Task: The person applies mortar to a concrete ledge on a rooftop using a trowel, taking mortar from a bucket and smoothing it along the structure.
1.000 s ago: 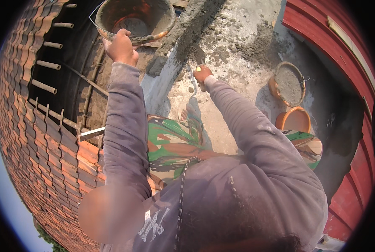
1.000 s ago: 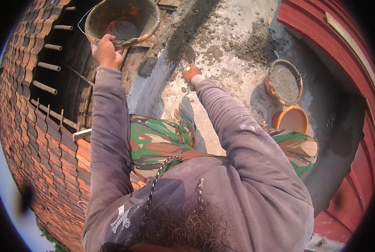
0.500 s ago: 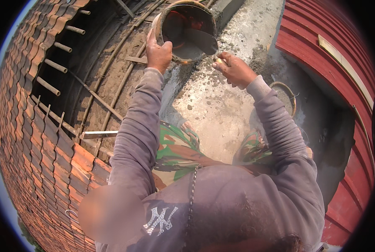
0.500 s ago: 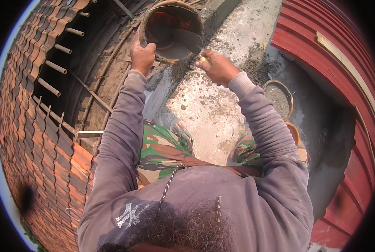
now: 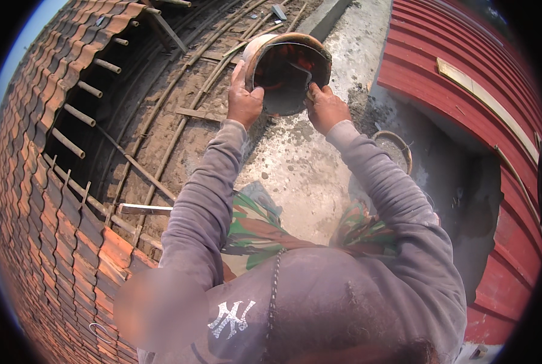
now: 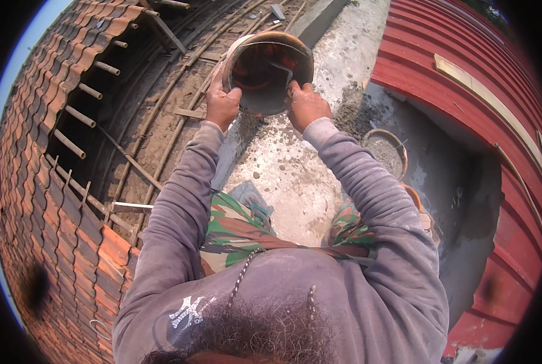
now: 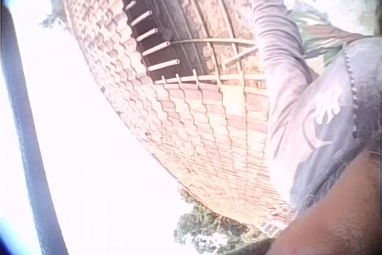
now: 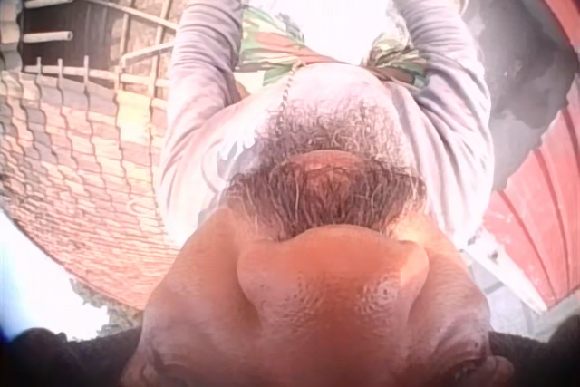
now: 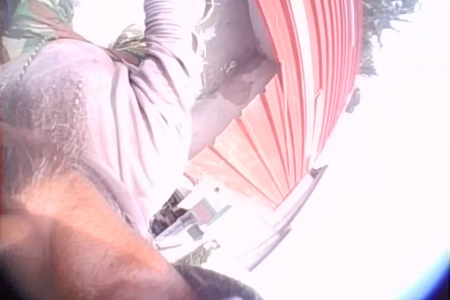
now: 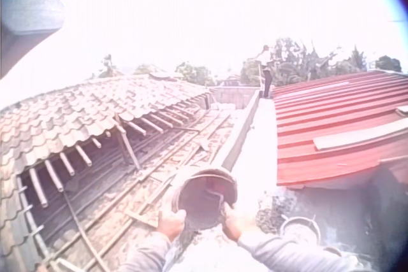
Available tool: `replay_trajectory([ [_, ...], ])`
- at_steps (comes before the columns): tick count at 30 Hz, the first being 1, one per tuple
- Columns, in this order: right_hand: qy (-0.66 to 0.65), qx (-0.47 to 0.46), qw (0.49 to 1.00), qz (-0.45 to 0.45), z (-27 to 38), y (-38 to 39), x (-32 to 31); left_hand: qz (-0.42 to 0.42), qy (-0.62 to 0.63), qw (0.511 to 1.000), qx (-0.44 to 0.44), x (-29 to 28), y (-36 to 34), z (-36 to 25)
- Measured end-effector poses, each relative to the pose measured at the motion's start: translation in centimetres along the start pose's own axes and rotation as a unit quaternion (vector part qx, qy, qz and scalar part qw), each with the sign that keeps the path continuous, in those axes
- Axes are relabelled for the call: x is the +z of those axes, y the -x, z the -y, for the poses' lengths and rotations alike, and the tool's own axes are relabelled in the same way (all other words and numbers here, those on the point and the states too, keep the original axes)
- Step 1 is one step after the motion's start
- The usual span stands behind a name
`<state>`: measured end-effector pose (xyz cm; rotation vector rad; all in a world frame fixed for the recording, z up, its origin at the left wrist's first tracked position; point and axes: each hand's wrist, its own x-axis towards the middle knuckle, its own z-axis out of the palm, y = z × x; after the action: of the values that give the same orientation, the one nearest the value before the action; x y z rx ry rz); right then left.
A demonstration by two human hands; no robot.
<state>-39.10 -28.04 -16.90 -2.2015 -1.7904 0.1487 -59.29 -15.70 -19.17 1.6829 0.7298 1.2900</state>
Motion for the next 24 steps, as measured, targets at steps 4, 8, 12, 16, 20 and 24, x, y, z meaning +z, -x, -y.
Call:
replay_trajectory([
  [4,0.009,0.03,0.999,-0.023,-1.2,-1.2,1.9,0.011,-0.011,0.999,0.031,1.9,0.2,-0.5],
  [8,-0.015,0.031,0.998,0.045,-0.4,0.2,2.8,-0.011,-0.018,0.999,0.032,1.8,0.5,-0.9],
  [12,-0.068,0.041,0.995,-0.06,-0.2,-0.3,2.7,-0.003,-0.005,0.999,0.046,2.1,0.9,-1.5],
  [16,-0.009,0.017,1.0,0.021,0.6,-0.7,2.1,-0.019,-0.03,0.997,0.074,2.5,0.9,-2.2],
  [20,-0.013,-0.024,0.998,0.055,-0.7,0.5,2.1,-0.018,-0.015,0.997,0.07,2.7,0.6,-2.5],
  [24,-0.011,0.02,1.0,-0.021,-0.5,3.4,-4.2,-0.037,-0.02,0.998,0.051,1.5,1.3,-1.6],
])
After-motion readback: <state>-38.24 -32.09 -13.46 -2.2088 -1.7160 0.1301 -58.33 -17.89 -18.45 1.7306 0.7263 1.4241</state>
